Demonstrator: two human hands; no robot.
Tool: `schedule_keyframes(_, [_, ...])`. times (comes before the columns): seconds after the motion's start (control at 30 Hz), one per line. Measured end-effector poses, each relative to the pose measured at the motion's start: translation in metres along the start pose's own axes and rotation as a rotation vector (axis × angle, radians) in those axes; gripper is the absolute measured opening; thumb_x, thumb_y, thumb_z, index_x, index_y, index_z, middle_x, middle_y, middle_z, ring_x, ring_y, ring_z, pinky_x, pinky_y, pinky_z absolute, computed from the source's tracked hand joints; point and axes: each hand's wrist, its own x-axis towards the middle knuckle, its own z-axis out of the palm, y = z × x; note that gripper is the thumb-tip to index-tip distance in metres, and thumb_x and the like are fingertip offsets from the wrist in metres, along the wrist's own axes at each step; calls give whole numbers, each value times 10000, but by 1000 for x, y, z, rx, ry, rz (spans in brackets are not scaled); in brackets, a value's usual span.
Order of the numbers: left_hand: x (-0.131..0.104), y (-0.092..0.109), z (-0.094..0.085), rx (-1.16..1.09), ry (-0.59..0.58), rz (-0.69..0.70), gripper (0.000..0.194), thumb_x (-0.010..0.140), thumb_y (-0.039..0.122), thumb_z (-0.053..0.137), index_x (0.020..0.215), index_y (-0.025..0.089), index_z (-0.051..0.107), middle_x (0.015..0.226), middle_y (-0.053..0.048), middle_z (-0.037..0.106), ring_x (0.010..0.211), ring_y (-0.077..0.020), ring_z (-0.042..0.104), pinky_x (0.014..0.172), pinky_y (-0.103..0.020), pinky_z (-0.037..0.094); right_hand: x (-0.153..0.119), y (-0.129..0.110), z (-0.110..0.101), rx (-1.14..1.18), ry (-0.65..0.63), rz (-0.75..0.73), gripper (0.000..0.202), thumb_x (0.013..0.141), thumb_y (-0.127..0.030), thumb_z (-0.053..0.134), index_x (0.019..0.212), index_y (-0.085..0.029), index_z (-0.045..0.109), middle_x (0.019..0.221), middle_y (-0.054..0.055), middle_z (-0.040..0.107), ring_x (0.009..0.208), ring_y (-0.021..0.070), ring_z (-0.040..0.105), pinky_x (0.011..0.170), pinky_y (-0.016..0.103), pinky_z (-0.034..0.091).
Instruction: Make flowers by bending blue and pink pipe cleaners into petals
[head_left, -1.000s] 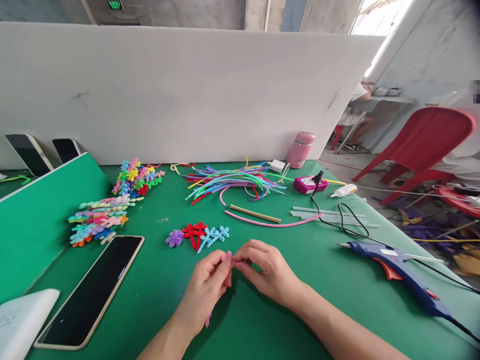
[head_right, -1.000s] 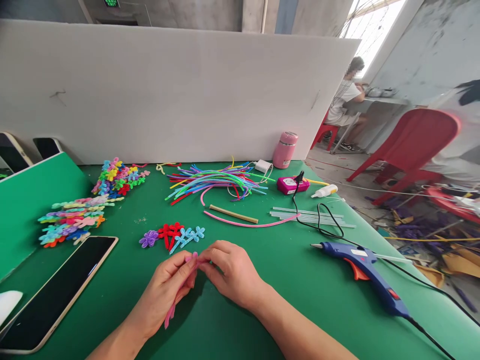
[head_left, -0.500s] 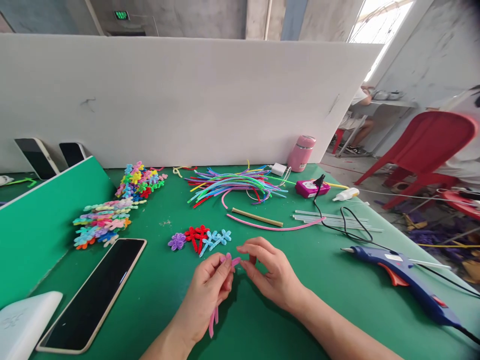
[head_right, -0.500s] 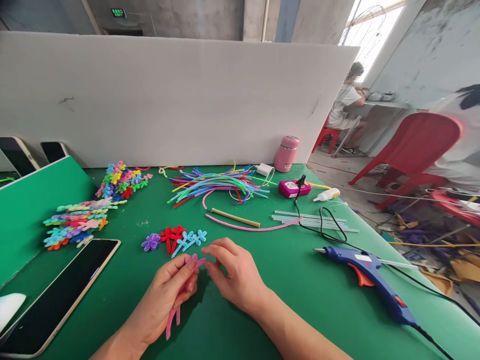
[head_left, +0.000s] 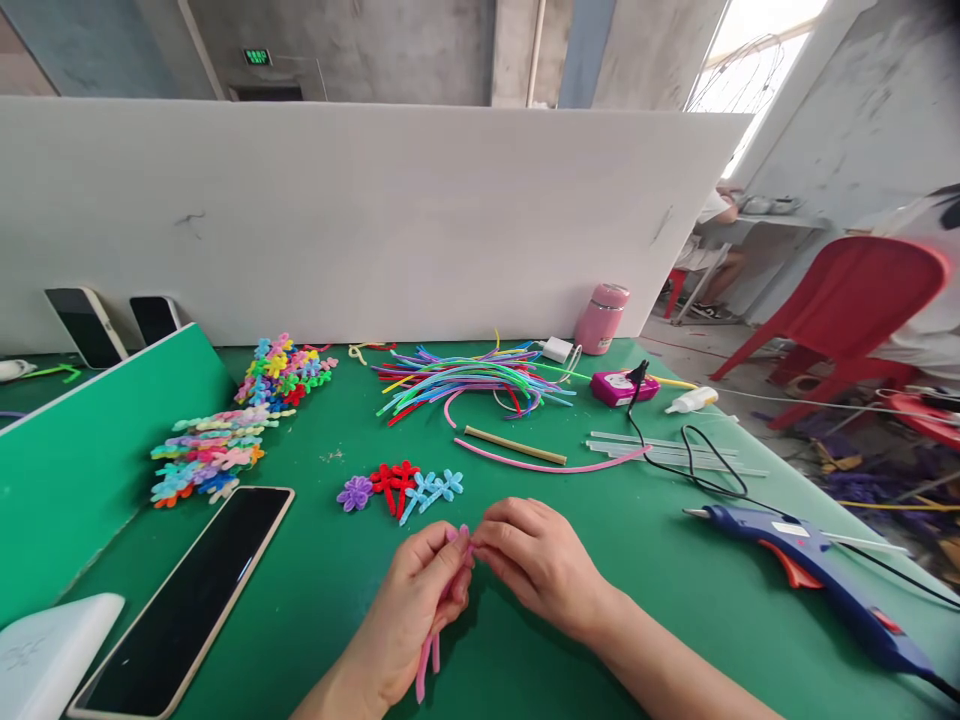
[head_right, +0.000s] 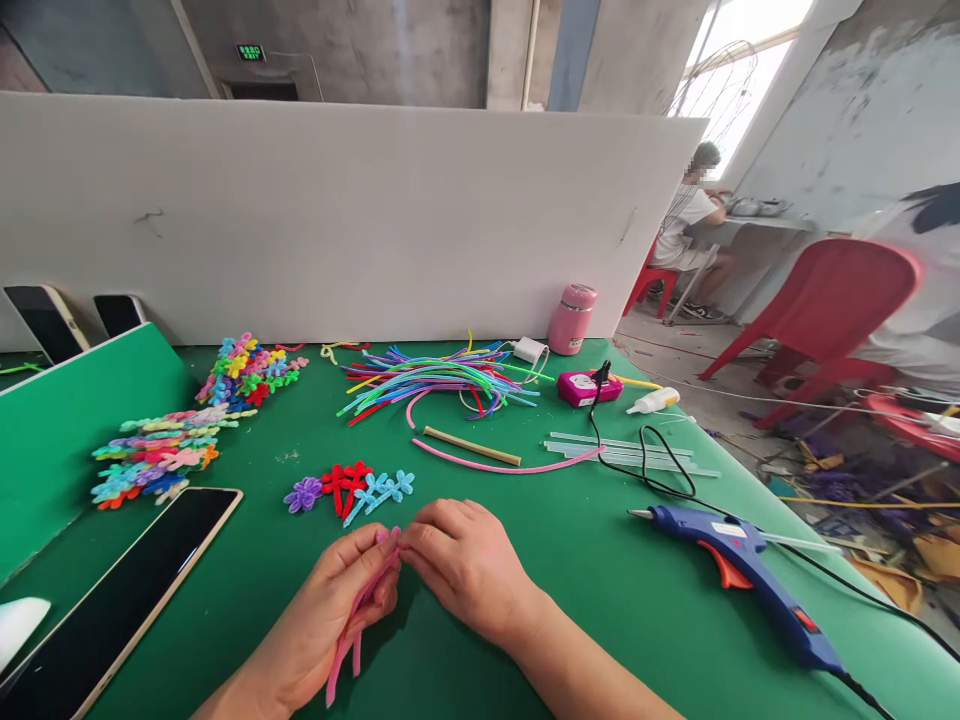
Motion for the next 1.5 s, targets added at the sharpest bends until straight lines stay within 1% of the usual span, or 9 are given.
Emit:
schedule_keyframes(0.23, [2, -1, -2, 296, 42, 104, 339, 761, 439, 482, 566, 181, 378, 488, 64, 333, 444, -65, 231, 390, -202, 158, 2, -5, -2, 43, -61, 39, 158, 867, -203, 372, 813, -170, 517, 748, 40, 567, 663, 126, 508, 596, 242, 385])
schedule_keyframes(0.4, [-1, 3, -1, 683, 59, 315, 333, 830, 352, 378, 543, 192, 323, 509, 57, 275, 470, -87, 242, 435, -220, 218, 5, -10, -6, 244, -150, 171, 147, 835, -161, 365, 751, -166, 485, 699, 36, 510, 610, 122, 459, 548, 225, 382])
schedule_keyframes(0.53, [-1, 2, -3, 944, 38, 510, 277, 849, 232, 339, 575, 193, 354, 571, 25, 369, 531, -109, 340, 507, -227, 290, 7, -12, -10, 428, -230, 348, 109, 800, -150, 401, 728, -165, 481, 683, 5, 471, 582, 98, 410, 525, 206, 346])
schedule_keyframes(0.7, [-2, 1, -8, 1298, -67, 719, 238, 847, 140, 307, 647, 187, 427, 610, -8, 464, 570, -134, 403, 556, -254, 326, 8, -6, -12, 933, -442, 693, 127, 764, -233, 437, 671, -151, 464, 534, -47, 382, 486, 66, 312, 442, 187, 245])
schedule_keyframes(0.83, [-9, 4, -6, 1497, -119, 899, 225, 819, 62, 312, 724, 167, 486, 621, -22, 515, 560, -137, 422, 569, -278, 338, 7, -2, -8, 1480, -441, 944, 52, 631, -160, 480, 592, -137, 454, 481, -75, 314, 411, 27, 224, 394, 168, 146])
schedule_keyframes(1.0, [-12, 1, -5, 1557, -128, 1071, 247, 777, 8, 315, 800, 166, 503, 613, -19, 534, 545, -138, 428, 574, -292, 334, 6, -2, -3, 1735, -530, 1051, 55, 555, -117, 452, 523, -146, 417, 425, -93, 266, 363, 13, 137, 373, 171, 68])
schedule_keyframes(1.17, [-8, -1, -3, 1384, -3, 940, 208, 796, 75, 354, 696, 187, 498, 594, -5, 511, 552, -134, 431, 580, -285, 325, 6, -7, -2, 1382, -304, 888, 64, 647, -174, 476, 595, -144, 453, 467, -71, 325, 424, 41, 256, 407, 170, 191])
schedule_keyframes(1.37, [-5, 2, 3, 480, 81, 218, 294, 815, 348, 403, 569, 188, 387, 485, 55, 339, 420, -76, 286, 389, -205, 226, 4, -13, -6, 602, -111, 377, 98, 783, -211, 466, 819, -156, 539, 745, 30, 524, 631, 107, 457, 571, 218, 398])
schedule_keyframes(1.5, [-2, -1, 3, 58, 38, -5, 268, 757, 382, 508, 610, 171, 434, 489, 57, 402, 399, -45, 259, 359, -168, 189, 3, -9, -6, 332, -103, 175, 125, 814, -203, 441, 850, -165, 554, 760, 56, 566, 652, 126, 501, 591, 235, 417])
